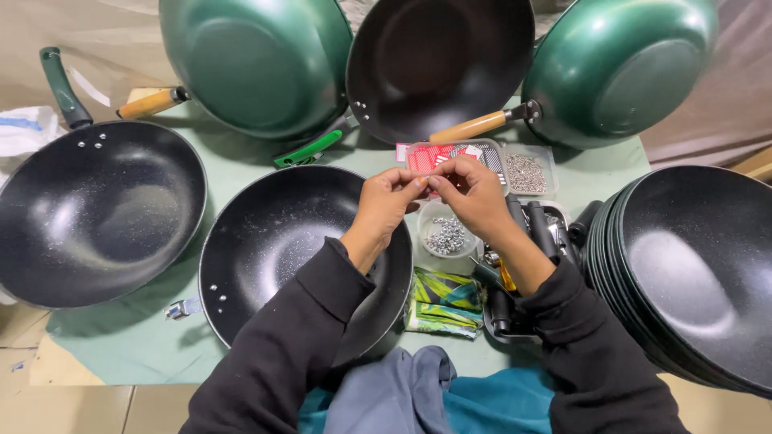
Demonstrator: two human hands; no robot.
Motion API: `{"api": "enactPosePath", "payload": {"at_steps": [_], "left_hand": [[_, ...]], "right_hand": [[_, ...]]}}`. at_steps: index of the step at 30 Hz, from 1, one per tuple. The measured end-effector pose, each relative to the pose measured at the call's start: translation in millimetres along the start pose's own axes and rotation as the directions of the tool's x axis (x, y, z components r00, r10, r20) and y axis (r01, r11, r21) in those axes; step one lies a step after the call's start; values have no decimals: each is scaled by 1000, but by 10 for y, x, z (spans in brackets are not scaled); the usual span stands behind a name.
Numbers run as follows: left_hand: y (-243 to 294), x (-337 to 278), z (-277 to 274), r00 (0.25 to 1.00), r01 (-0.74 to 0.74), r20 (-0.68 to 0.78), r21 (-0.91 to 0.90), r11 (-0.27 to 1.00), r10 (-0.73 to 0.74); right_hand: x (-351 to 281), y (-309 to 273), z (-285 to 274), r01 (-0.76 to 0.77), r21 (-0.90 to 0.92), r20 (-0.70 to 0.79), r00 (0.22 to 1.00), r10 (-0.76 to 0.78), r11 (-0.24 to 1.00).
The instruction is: Attaching a handle bracket to a wok using screws and a screwdriver
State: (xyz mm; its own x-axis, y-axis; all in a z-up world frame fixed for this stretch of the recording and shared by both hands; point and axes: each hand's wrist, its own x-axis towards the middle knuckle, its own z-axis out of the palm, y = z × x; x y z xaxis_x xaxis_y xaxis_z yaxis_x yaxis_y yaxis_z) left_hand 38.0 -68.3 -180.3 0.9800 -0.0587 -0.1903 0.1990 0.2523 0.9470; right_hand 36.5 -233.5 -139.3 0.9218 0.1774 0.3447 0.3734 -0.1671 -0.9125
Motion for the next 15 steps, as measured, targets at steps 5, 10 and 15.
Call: {"api": "enactPosePath", "payload": {"at_steps": [5,10,15], "left_hand": [[414,-369,-187,998,-39,-51,31,999,41],[902,-848,-662,977,-145,-148,74,987,155],[1182,-1494,-1357,886,-252,-353,180,951,302]], "right_hand": [[-3,-201,271,5,69,-1,1000,-5,998],[-43,-307,680,-145,194,29,990,142,970],[-133,-464,1233,-335,312,183,940,289,889]]}}
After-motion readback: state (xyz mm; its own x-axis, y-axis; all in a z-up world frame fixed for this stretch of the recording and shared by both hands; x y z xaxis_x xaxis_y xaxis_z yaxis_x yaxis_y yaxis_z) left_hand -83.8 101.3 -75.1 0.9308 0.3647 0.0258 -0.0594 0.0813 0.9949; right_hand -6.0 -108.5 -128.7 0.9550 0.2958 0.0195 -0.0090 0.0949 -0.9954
